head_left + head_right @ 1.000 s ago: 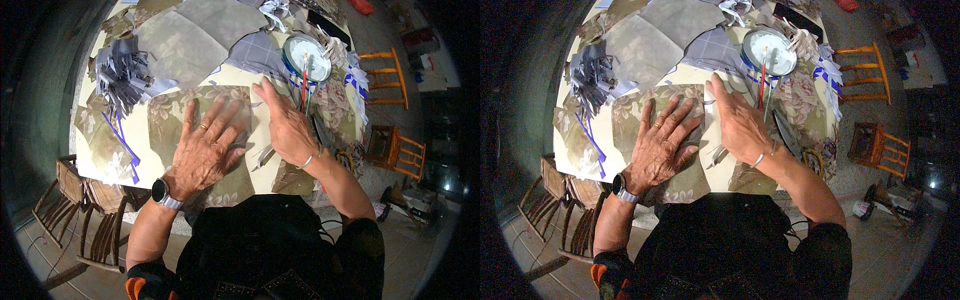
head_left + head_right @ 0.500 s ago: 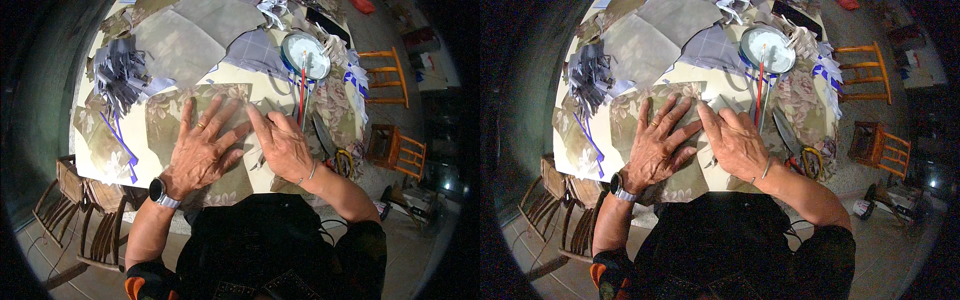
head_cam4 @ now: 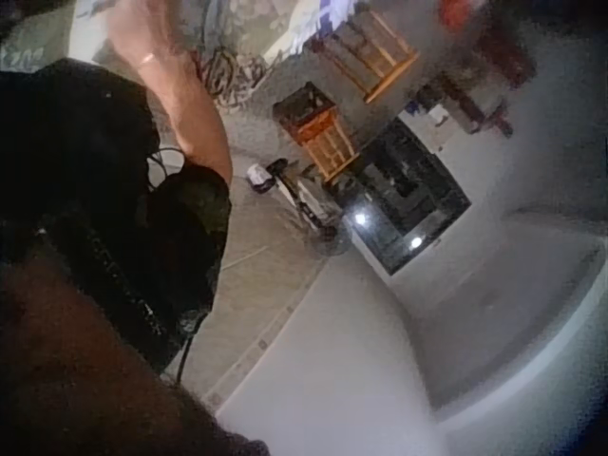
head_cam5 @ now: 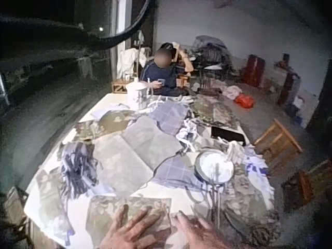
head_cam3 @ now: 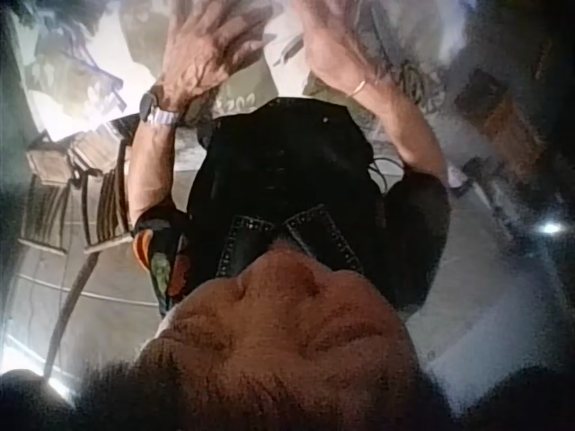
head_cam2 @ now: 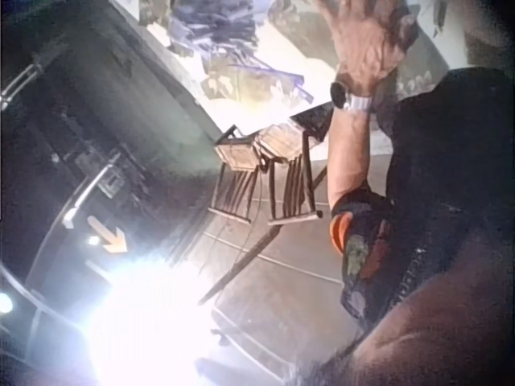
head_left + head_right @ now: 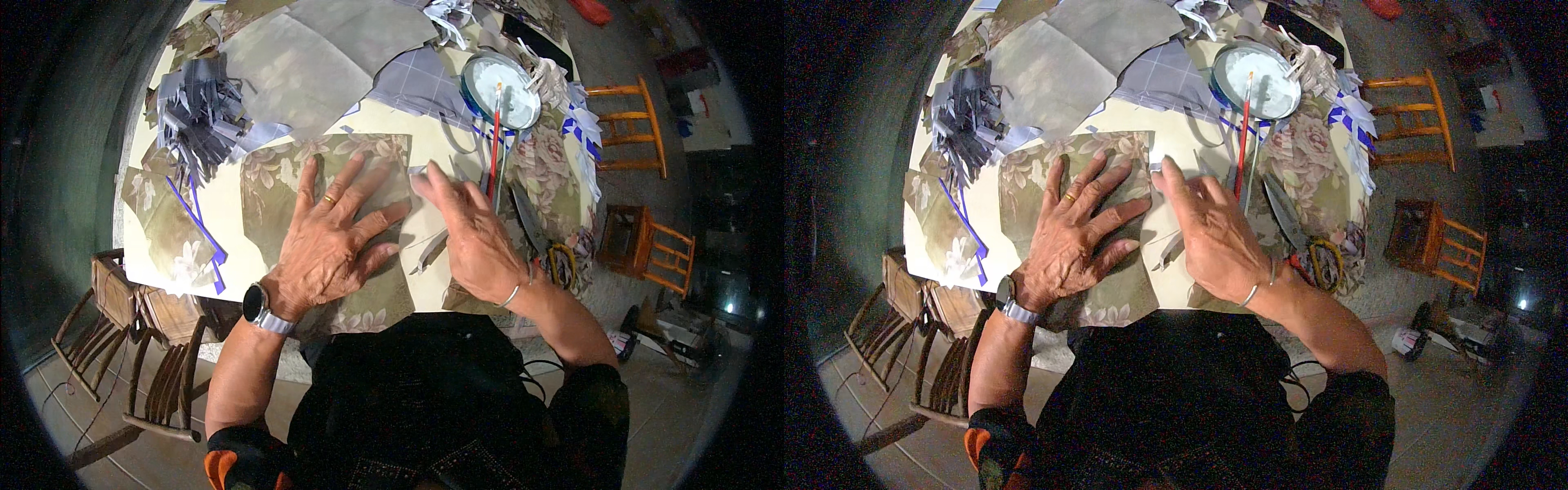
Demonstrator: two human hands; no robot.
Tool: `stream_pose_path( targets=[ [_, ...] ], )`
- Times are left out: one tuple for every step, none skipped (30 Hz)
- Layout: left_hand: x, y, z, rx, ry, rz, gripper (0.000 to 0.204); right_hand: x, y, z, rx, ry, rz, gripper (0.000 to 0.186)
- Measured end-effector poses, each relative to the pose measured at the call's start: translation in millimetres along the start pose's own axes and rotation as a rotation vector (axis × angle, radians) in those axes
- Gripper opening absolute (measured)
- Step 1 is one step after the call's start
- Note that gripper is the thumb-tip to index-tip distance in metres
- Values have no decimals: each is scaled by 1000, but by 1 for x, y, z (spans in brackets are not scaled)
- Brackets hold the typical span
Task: The person cuts floral patterned fabric using scissors and applies glue to the edges with a brush.
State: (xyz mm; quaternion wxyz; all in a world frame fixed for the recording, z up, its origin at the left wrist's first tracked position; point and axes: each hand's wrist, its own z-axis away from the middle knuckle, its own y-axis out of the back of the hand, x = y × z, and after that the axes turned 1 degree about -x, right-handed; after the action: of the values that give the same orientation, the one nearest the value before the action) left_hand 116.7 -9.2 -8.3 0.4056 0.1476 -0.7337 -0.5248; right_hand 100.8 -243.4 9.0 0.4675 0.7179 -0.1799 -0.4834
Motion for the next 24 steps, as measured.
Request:
stream_pose_path(
  targets=[
    [1,0,-1,13,-9,2,46,-2,-1,3,-20,-12,-8,73],
    [2,1,-1,27,-17,4,46,-5,-1,7,-40,-24,-15,74],
    [3,1,-1,25,-15,-3,46,-6,-3,10,-21,1,3,74],
    [3,1,-2,19,-13,-6,45,-5,-5,11,-36,14,53,74],
    [2,1,-3,13,-11,-10,45,-4,-6,11,-52,27,104,74],
    [2,1,-4,9,-11,-8,45,-3,-7,11,-67,39,154,74],
    [2,1,-3,11,-10,-12,46,-4,-6,11,-72,16,132,75],
    [2,2,-3,12,-9,-15,46,-6,-6,10,-78,-7,110,75],
    [2,2,-2,17,-12,-12,46,-7,-5,9,-84,-30,88,75],
    [2,1,-1,23,-13,-6,46,-6,-2,8,-36,-20,24,72],
    [2,0,-1,29,-14,1,46,-4,2,7,12,-10,-40,70],
    [1,-1,0,28,-15,9,46,-2,5,8,59,-1,-104,67],
    [-1,-1,0,24,-19,15,46,0,3,9,56,12,-104,66],
    [-1,-1,0,21,-23,22,46,-1,1,10,37,16,-71,66],
    [-1,-1,0,18,-24,20,47,-3,0,12,17,19,-38,66],
    [-1,0,0,15,-24,18,47,-4,-2,14,-4,24,-6,66],
    [-1,0,0,12,-23,15,47,-4,-6,17,-4,54,100,65],
    [-1,0,0,11,-17,22,48,-9,-6,19,-19,58,178,63],
    [-1,1,0,12,-13,29,50,-16,-6,20,-34,60,258,62],
    [0,1,0,12,-9,36,51,-21,-6,21,-49,62,338,60],
    [0,1,0,8,-6,34,51,-21,-10,23,-12,94,333,58],
    [1,2,0,9,-4,30,52,-17,-11,23,2,91,259,59],
    [1,3,0,9,-2,25,53,-11,-11,22,15,88,185,59],
    [1,3,-1,13,-8,15,54,-6,-8,20,28,85,111,59]
  ],
)
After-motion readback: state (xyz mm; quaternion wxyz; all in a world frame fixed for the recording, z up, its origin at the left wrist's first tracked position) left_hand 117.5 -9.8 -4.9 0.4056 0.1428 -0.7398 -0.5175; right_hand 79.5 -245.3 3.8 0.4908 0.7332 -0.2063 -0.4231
